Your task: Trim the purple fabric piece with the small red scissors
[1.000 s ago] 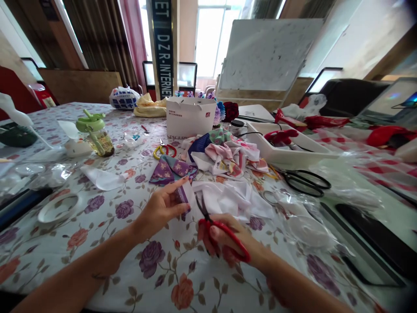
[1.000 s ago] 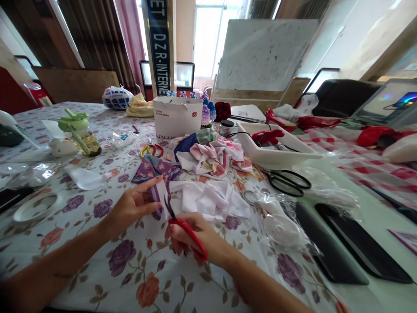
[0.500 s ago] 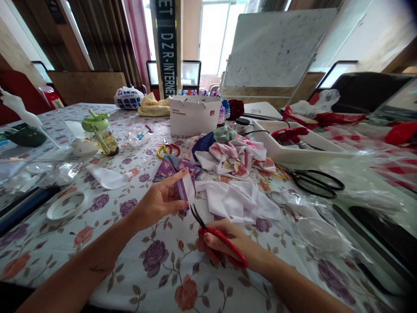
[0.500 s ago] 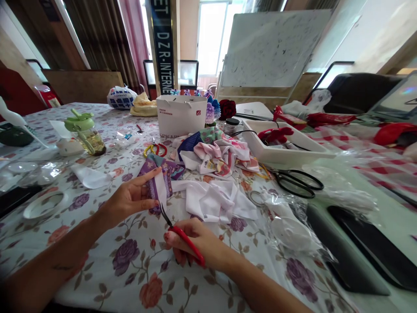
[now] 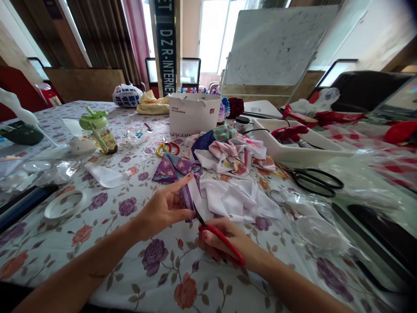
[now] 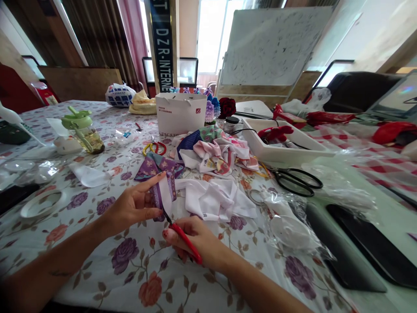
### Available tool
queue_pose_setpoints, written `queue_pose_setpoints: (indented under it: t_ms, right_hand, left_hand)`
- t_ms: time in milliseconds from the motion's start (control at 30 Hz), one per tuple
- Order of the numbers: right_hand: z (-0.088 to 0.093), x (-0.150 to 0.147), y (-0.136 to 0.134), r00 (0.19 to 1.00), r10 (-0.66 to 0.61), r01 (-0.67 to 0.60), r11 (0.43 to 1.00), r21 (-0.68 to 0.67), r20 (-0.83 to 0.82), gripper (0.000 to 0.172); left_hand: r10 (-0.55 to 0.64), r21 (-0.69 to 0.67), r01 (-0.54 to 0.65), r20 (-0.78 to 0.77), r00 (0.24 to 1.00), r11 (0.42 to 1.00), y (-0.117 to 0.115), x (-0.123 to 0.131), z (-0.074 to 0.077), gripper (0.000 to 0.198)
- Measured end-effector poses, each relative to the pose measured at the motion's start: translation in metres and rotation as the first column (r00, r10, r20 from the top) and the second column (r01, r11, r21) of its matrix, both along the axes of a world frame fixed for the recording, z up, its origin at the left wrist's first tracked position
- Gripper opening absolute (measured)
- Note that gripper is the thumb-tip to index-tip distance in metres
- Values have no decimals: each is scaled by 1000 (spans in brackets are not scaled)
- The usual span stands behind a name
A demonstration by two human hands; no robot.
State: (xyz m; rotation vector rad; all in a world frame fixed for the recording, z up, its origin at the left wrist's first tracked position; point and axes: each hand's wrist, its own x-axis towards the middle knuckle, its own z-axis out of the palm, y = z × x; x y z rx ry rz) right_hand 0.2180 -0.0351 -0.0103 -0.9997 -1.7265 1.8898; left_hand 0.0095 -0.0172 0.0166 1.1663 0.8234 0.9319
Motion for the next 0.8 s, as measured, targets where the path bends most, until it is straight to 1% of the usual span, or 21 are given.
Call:
queue_pose_setpoints:
  t_ms: [67,200,333,433,567,667,800]
  right_hand:
    - [-3,-1,-1,999,-24,24,1000,13,-21,54]
    - [-8,-2,-1,998,-50,51,998,21,-48,53]
    - [-9,-4,-2,997,-76,76,997,15,-23,55]
    - [-8,-5,-3,996,-85,85,996,7,-8,56]
    - [-9,-6,-3,994,-104,104,994,-14,18,58]
    - [-12,-6,-2,994,-104,104,994,-21,11,56]
    - [-12,-6,-1,994,-108,108,994,-19,-9,54]
  left_hand:
    - [9,11,-9,-32,999,1000,-3,3,-1,99]
    - [56,68,-46,-146,988,997,-5,4,-1,96]
    - [97,146,-61,-257,962,987,-7,3,-1,94]
    - [116,183,-63,-296,948,981,-7,3,0,92]
    - [153,255,-79,-286,946,964,-7,4,2,76]
    - [173,290,-96,-253,952,952,-5,3,3,63]
    - [204,350,-96,-287,936,932,-3,0,1,47]
